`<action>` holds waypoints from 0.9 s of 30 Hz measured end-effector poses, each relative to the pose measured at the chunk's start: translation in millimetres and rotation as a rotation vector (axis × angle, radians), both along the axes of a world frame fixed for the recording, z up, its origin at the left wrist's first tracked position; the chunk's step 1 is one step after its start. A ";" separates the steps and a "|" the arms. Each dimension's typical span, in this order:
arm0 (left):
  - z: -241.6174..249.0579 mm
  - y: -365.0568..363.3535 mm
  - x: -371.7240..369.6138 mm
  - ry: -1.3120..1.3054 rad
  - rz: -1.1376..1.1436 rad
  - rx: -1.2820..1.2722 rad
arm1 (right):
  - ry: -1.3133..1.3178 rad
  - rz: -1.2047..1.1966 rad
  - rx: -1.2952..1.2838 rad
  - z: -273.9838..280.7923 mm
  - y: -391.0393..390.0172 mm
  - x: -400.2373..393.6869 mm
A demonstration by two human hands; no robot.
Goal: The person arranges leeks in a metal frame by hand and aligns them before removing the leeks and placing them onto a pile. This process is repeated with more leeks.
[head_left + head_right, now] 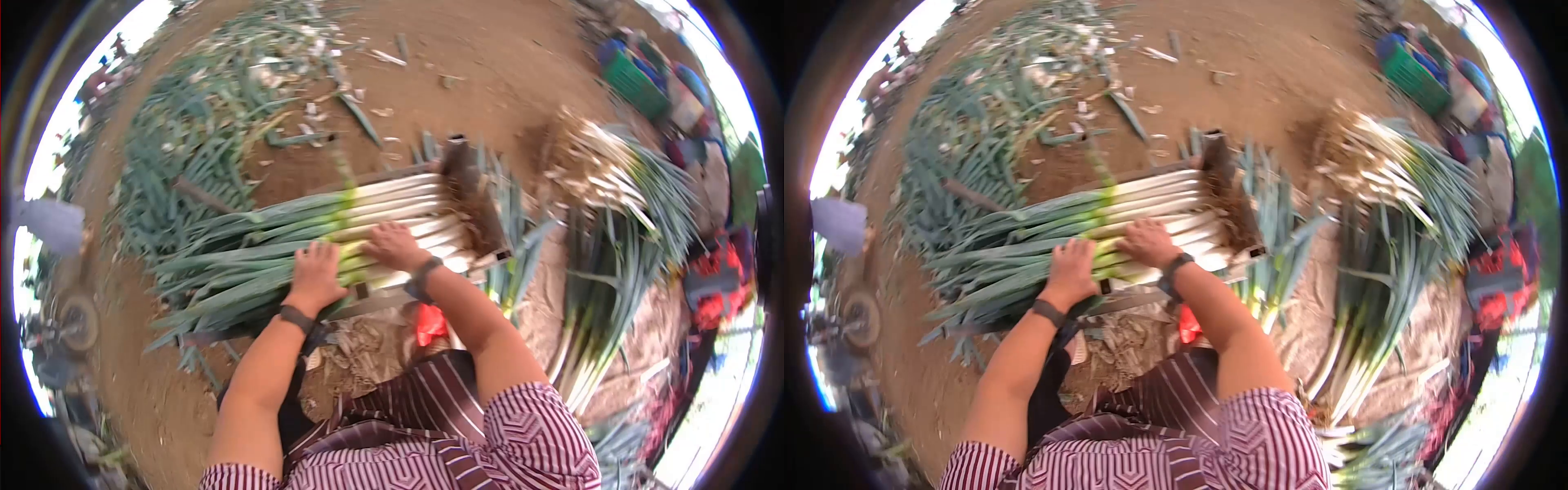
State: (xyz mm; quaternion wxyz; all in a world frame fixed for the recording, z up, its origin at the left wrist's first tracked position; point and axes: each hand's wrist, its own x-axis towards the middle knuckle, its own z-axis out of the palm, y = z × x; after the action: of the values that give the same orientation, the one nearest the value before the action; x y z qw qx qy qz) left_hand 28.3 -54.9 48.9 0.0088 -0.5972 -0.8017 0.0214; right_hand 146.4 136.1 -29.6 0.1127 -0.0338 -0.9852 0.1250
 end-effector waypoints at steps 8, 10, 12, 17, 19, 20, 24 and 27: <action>-0.5 3.3 2.4 -0.078 -0.053 0.116 | 0.061 -0.274 -0.318 -3.6 -13.5 -4.1; -0.5 4.8 3.8 -0.023 -0.048 0.123 | -0.059 -0.256 -0.325 14.3 -21.9 -9.8; -6.2 4.5 0.5 -0.033 -0.021 0.074 | -0.110 -0.296 -0.317 10.4 -27.0 -19.5; 11.4 5.8 10.1 -0.113 0.013 0.054 | -0.132 -0.193 -0.533 -12.4 -0.7 -24.5; 4.5 5.4 7.4 -0.103 0.009 0.086 | -0.137 -0.227 -0.372 2.2 -11.9 -22.1; 0.1 5.7 8.9 -0.132 0.013 0.047 | -0.140 -0.243 -0.293 10.8 -20.6 -18.0; -4.3 3.2 6.2 -0.098 0.051 0.054 | -0.057 -0.163 -0.131 -19.1 -18.9 -27.2; -3.8 2.6 5.2 -0.074 0.062 -0.044 | -0.020 -0.172 -0.204 -1.1 -19.9 -21.6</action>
State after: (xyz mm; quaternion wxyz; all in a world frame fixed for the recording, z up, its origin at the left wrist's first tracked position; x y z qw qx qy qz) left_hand 33.5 -52.4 45.0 -0.0346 -0.5724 -0.8190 0.0170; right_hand 124.8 116.2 -30.7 0.1091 -0.1307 -0.9619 0.2141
